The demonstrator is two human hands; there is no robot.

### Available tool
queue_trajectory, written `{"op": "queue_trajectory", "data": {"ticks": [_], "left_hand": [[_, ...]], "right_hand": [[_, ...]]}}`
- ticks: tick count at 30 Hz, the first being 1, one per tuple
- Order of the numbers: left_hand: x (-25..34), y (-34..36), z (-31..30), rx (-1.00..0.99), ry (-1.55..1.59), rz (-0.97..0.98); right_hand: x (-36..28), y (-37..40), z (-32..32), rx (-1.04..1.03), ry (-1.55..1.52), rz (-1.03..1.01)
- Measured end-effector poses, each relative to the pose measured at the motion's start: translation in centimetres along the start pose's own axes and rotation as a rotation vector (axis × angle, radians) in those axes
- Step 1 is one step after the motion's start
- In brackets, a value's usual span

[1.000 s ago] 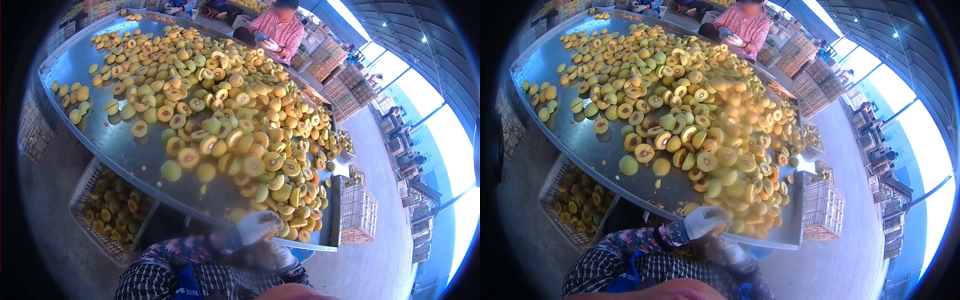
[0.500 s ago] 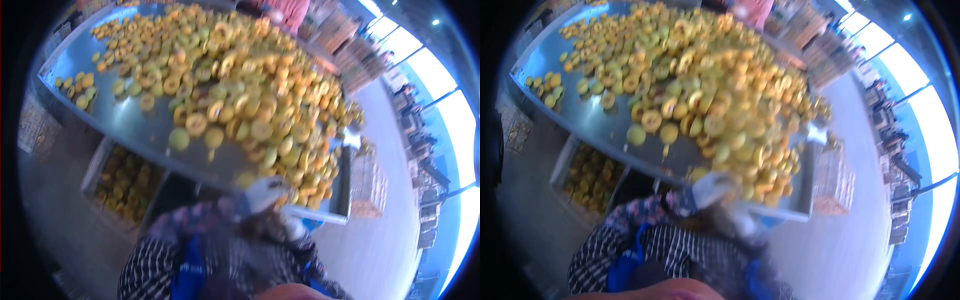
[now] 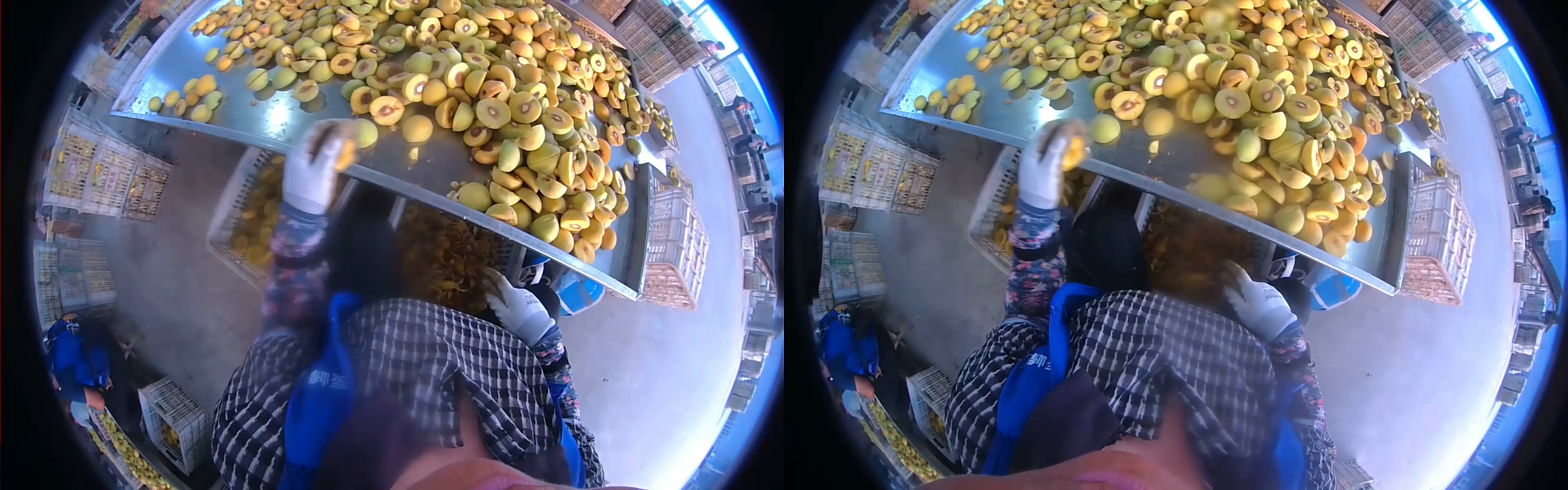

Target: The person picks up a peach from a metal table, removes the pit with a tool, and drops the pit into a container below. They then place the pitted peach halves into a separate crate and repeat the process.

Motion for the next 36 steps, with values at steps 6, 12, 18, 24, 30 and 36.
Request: {"op": "queue_trajectory", "data": {"ticks": [6, 12, 18, 24, 30, 36], "left_hand": [[1.4, -2.0, -4.7, 0.096, -1.180, 0.139], [-4.1, -6.7, 7.6, -0.333, -1.069, 0.389], [-9.3, -10.4, 12.8, -0.584, -1.426, 0.059], [-6.7, -8.0, 12.1, -0.522, -0.175, -0.350], [1.0, 1.0, 13.3, -0.606, 0.766, -0.434], [1.6, 4.1, 15.5, -0.400, 0.734, -0.334]], "right_hand": [[-0.6, -0.1, 0.6, 0.080, -0.049, -0.173], [-1.7, -0.2, 1.2, -0.013, 0.070, -0.118], [-2.0, 0.5, 1.5, 0.007, 0.054, -0.144], [-3.0, 1.2, -0.4, 0.257, -0.118, -0.280], [-7.1, -0.7, -4.5, 0.655, -0.179, -0.526], [-11.8, -1.1, -5.2, 0.808, -0.108, -0.513]]}}
Point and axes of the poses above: each hand's wrist, its own y-axis away from the middle knuckle, its own z-axis out of the palm, x = y × z, the point moved 4 cm from there along -y, towards the middle knuckle, and after that the axes turned 4 degrees about -y, right-handed, at the moved point
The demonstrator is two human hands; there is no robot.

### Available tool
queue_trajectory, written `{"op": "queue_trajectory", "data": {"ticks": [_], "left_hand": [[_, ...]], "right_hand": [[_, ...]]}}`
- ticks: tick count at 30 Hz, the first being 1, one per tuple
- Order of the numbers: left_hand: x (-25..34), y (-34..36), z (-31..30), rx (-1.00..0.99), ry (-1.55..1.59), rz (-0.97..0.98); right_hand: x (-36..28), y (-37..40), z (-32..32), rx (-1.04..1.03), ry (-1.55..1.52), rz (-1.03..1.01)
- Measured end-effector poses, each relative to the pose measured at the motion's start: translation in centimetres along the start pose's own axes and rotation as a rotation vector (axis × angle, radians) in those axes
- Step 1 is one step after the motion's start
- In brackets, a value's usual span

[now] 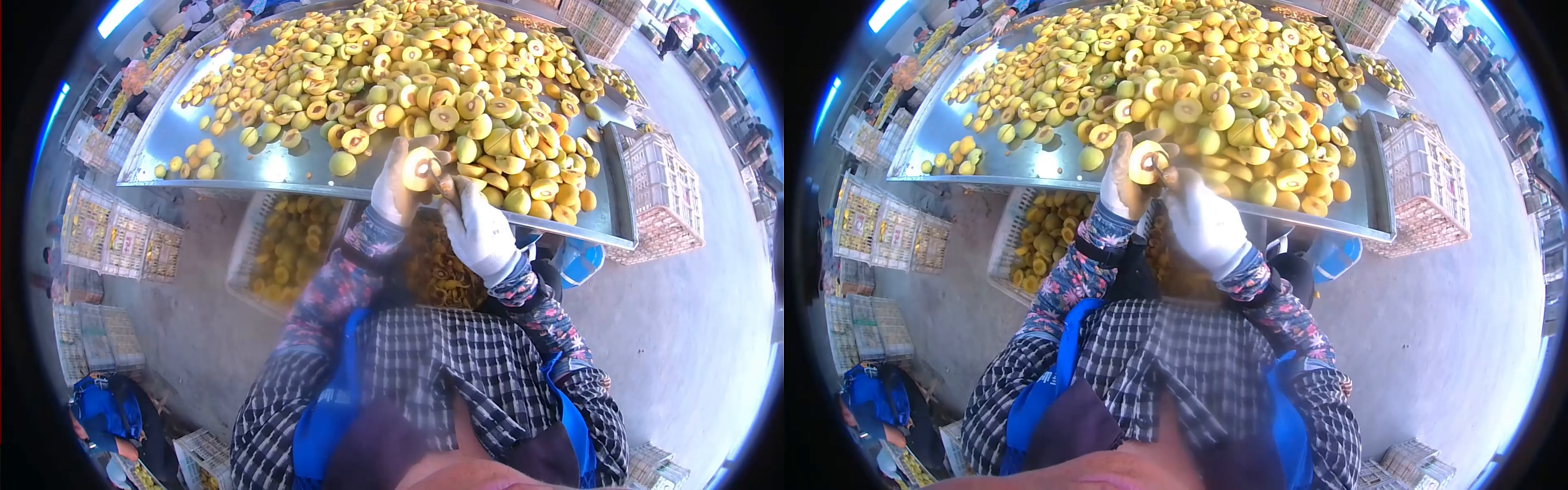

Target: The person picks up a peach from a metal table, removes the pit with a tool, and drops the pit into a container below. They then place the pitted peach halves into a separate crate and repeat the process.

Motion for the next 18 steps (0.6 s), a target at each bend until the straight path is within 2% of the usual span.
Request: {"op": "queue_trajectory", "data": {"ticks": [5, 6, 8, 12, 15, 17, 18], "left_hand": [[-1.2, 0.4, 0.3, -0.011, -0.098, 0.198], [-1.3, 0.6, 0.5, 0.014, -0.117, 0.227], [-1.5, 0.9, 0.8, 0.066, -0.154, 0.288], [-1.3, 1.5, 1.3, 0.105, -0.133, 0.276], [-1.1, 1.6, 1.4, 0.052, -0.140, 0.210], [-1.4, 1.2, 0.5, -0.039, -0.115, 0.088], [-1.5, 1.2, 0.5, -0.046, -0.161, 0.113]], "right_hand": [[-0.3, 0.5, 0.7, 0.016, -0.036, 0.064], [-0.5, 0.5, 0.8, 0.135, -0.028, -0.108], [-0.3, 0.8, 1.1, 0.137, -0.008, -0.109], [0.1, 1.7, 1.7, 0.202, 0.122, -0.221], [0.4, 1.8, 1.6, 0.024, 0.179, -0.097], [0.4, 2.0, 1.3, -0.007, 0.182, -0.099], [0.4, 2.1, 1.2, -0.023, 0.182, -0.099]]}}
Point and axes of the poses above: each hand's wrist, its own y-axis away from the middle knuckle, its own z-axis out of the palm, x = y × z, the point moved 4 cm from there along -y, towards the middle knuckle, and after that the axes turned 4 degrees about -y, right-handed, at the moved point
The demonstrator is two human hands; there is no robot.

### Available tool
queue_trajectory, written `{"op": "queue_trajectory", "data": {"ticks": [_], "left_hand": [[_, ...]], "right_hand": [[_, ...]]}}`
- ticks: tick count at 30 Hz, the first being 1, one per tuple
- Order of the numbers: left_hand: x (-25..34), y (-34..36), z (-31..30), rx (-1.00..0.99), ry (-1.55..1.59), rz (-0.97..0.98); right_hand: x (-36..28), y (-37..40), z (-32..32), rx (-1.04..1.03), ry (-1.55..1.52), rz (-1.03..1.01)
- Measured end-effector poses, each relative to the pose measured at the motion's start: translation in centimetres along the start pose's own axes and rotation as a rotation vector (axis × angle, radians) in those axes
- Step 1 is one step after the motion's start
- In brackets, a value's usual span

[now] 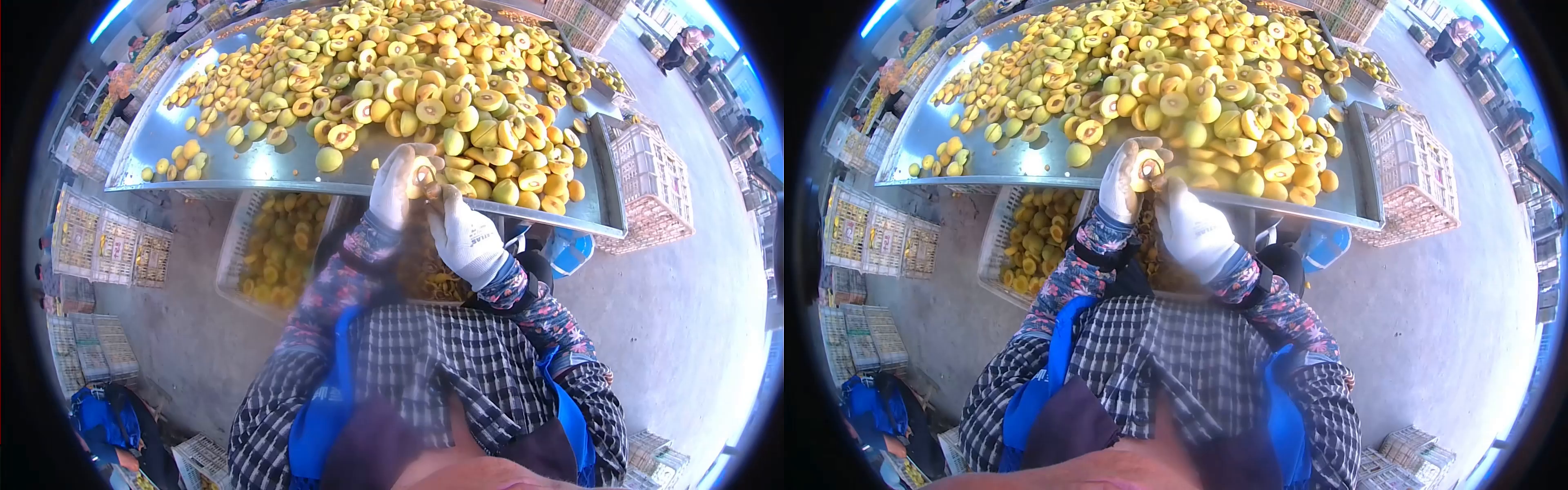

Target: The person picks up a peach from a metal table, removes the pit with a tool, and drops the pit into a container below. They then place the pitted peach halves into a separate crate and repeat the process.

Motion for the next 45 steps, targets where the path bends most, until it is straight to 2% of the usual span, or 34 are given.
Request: {"op": "queue_trajectory", "data": {"ticks": [3, 5, 8, 10, 12, 15, 17, 18, 20, 21, 23, 25, 27, 29, 35, 38, 41, 42, 43, 45], "left_hand": [[0.2, 0.1, 0.2, -0.026, -0.128, 0.105], [0.4, 0.4, 0.7, -0.047, -0.188, 0.208], [-0.1, 0.2, 0.6, -0.063, -0.101, 0.232], [0.0, 0.0, 0.6, -0.066, -0.207, 0.205], [0.1, -0.5, 0.5, -0.082, -0.237, 0.180], [-0.1, -0.1, 1.7, 0.197, -0.274, 0.466], [-0.8, -0.3, 1.2, 0.179, -0.133, 0.242], [-1.0, -0.2, 0.9, 0.174, -0.060, 0.128], [-1.1, -0.3, 0.6, 0.124, 0.070, -0.120], [-1.0, -0.4, 0.4, 0.090, 0.018, -0.181], [-1.3, -0.5, 0.1, 0.018, -0.083, -0.296], [-1.3, -0.6, 0.0, -0.023, -0.087, -0.318], [-1.2, -0.7, 0.0, -0.057, -0.026, -0.391], [-1.8, -0.6, -0.2, -0.040, 0.112, -0.337], [-1.7, 0.4, 0.8, 0.078, 0.290, -0.367], [-2.4, 0.5, 0.4, 0.073, 0.409, -0.416], [-3.9, 0.3, -0.7, 0.154, 0.435, -0.543], [-4.1, 0.3, -1.1, 0.192, 0.468, -0.531], [-4.3, 0.1, -1.5, 0.226, 0.494, -0.515], [-4.2, 0.0, -2.9, 0.312, 0.549, -0.469]], "right_hand": [[-0.5, 0.3, -0.4, 0.106, -0.161, -0.105], [-0.3, 0.6, -0.1, 0.096, -0.162, -0.086], [0.4, 0.5, -0.4, 0.068, -0.115, -0.093], [0.9, 0.3, -1.0, 0.085, -0.091, -0.118], [1.2, -0.1, -1.5, -0.041, -0.159, 0.009], [1.4, -0.3, -1.3, -0.113, -0.266, 0.158], [2.1, 0.3, -0.2, -0.117, -0.322, 0.189], [2.6, 0.3, 0.1, -0.185, -0.377, 0.220], [3.0, 0.2, -0.5, -0.294, -0.298, 0.163], [3.1, 0.4, -0.8, -0.348, -0.259, 0.136], [3.2, 0.8, -0.6, -0.284, -0.282, 0.031], [3.6, 1.0, 0.2, -0.198, -0.377, -0.100], [4.2, 2.2, 1.4, -0.382, -1.217, 0.540], [2.7, 2.8, 1.9, -0.445, -1.629, 0.898], [2.2, 2.9, 2.4, -0.470, -1.730, 0.981], [2.0, 3.2, 2.9, -0.468, -1.785, 0.902], [-1.4, 2.7, 2.1, -0.608, -1.491, 0.590], [-1.3, 2.5, 2.0, -0.509, -1.528, 0.654], [0.2, 2.5, 1.8, -0.554, -1.581, 0.646], [2.1, 2.9, 1.0, -0.402, -1.591, 0.752]]}}
Point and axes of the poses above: each hand's wrist, its own y-axis away from the middle knuckle, its own z-axis out of the palm, x = y × z, the point moved 4 cm from there along -y, towards the middle knuckle, and after that the axes turned 4 degrees about -y, right-handed, at the moved point
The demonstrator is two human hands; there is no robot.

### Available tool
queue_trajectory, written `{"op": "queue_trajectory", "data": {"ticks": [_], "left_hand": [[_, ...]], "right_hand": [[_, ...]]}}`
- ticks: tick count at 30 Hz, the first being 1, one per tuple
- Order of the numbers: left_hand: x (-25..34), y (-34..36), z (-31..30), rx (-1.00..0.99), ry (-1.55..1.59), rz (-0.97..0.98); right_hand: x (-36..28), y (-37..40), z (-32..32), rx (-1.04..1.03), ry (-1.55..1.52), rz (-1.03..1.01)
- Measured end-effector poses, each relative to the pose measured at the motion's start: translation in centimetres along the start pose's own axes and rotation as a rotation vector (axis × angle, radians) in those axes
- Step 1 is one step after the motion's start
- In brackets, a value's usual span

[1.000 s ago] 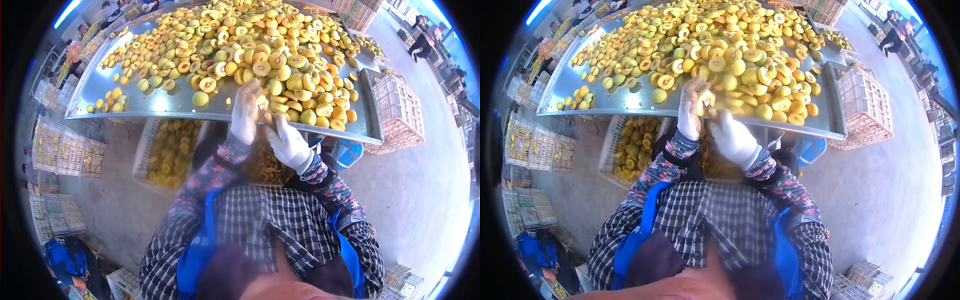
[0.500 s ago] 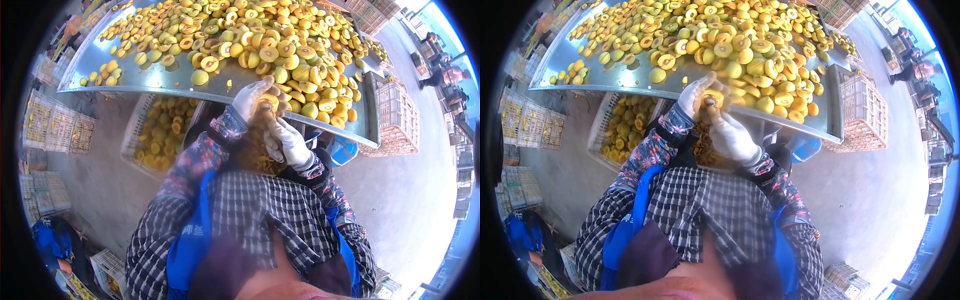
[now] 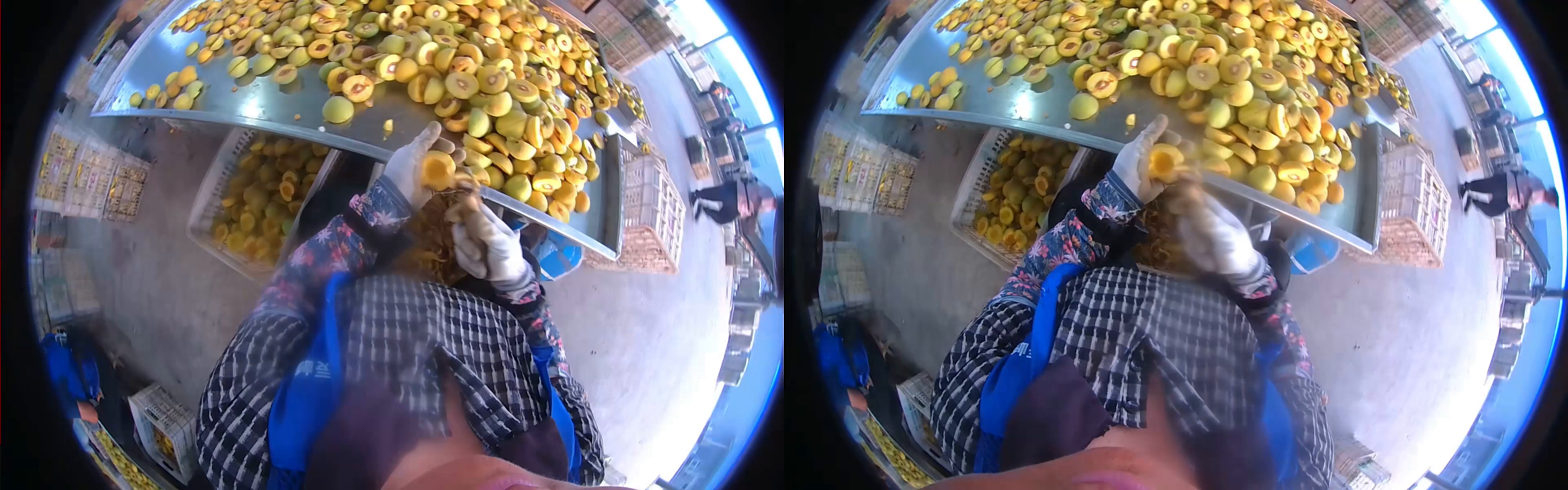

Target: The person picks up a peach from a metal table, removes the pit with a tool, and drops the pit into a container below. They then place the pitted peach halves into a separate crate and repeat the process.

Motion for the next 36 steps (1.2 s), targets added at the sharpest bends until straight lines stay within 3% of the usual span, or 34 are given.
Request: {"op": "queue_trajectory", "data": {"ticks": [3, 4, 6, 7, 8, 10, 11, 14, 17, 20, 21, 23, 24, 26, 28, 29, 30, 32, 33, 36], "left_hand": [[4.0, 2.1, -2.0, -0.078, -0.230, 0.183], [5.4, 2.9, -2.9, -0.087, -0.343, 0.270], [9.9, 6.3, -4.6, 0.136, -0.681, 0.648], [12.0, 6.8, -7.1, 0.248, -0.868, 0.674], [14.3, 7.1, -9.5, 0.359, -1.056, 0.692], [17.5, 9.5, -9.4, 0.868, -2.181, 1.059], [18.4, 9.0, -9.5, 0.904, -2.049, 0.933], [19.9, 3.3, -9.2, 0.586, -1.893, 0.849], [19.8, -3.4, -9.0, 0.594, -2.171, 0.685], [19.2, -4.5, -7.9, 0.615, -2.290, 0.324], [19.3, -4.7, -7.9, 0.594, -2.291, 0.329], [19.7, -4.6, -8.2, 0.553, -2.295, 0.335], [19.9, -4.3, -8.3, 0.565, -2.163, 0.433], [19.8, -2.8, -8.3, 0.575, -1.900, 0.605], [17.8, -0.9, -7.0, 0.273, -1.186, 0.542], [16.6, 0.3, -5.5, 0.134, -0.824, 0.495], [15.3, 1.4, -4.0, -0.001, -0.462, 0.437], [12.3, 2.4, -1.2, -0.185, -0.241, 0.267], [11.1, 2.5, -0.8, -0.250, -0.290, 0.216], [8.2, 2.5, 0.8, -0.274, -0.213, 0.127]], "right_hand": [[1.0, 1.0, -3.4, 0.117, 0.350, 0.030], [1.1, 1.3, -4.4, 0.103, 0.647, 0.030], [2.8, 2.3, -6.8, 0.111, 1.426, -0.162], [2.7, 2.8, -6.0, 0.165, 1.367, 0.017], [3.3, 3.0, -6.5, 0.133, 1.371, -0.083], [4.7, 3.2, -7.8, 0.169, 1.417, 0.015], [4.9, 2.8, -7.9, 0.142, 1.418, -0.003], [5.9, 1.6, -7.8, 0.094, 1.440, -0.039], [6.3, 0.4, -7.7, 0.095, 1.515, -0.103], [4.5, 0.2, -5.6, 0.122, 1.555, -0.060], [3.6, 0.3, -4.3, 0.117, 1.486, -0.203], [3.8, 1.1, -5.5, 0.204, 1.243, -0.158], [4.0, 1.3, -6.1, 0.243, 1.117, -0.135], [3.2, 1.4, -5.3, 0.225, 1.306, -0.164], [3.7, 1.8, -7.1, 0.218, 1.383, -0.180], [3.7, 1.8, -7.3, 0.188, 1.396, -0.072], [3.4, 1.6, -6.5, 0.175, 1.336, -0.136], [2.6, 1.0, -5.1, 0.162, 1.219, -0.266], [2.8, 0.8, -5.4, 0.137, 1.214, -0.200], [1.6, 1.1, -4.7, 0.228, 1.386, -0.310]]}}
Point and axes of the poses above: each hand's wrist, its own y-axis away from the middle knuckle, its own z-axis out of the palm, x = y × z, the point moved 4 cm from there along -y, towards the middle knuckle, and after that the axes turned 4 degrees about -y, right-handed, at the moved point
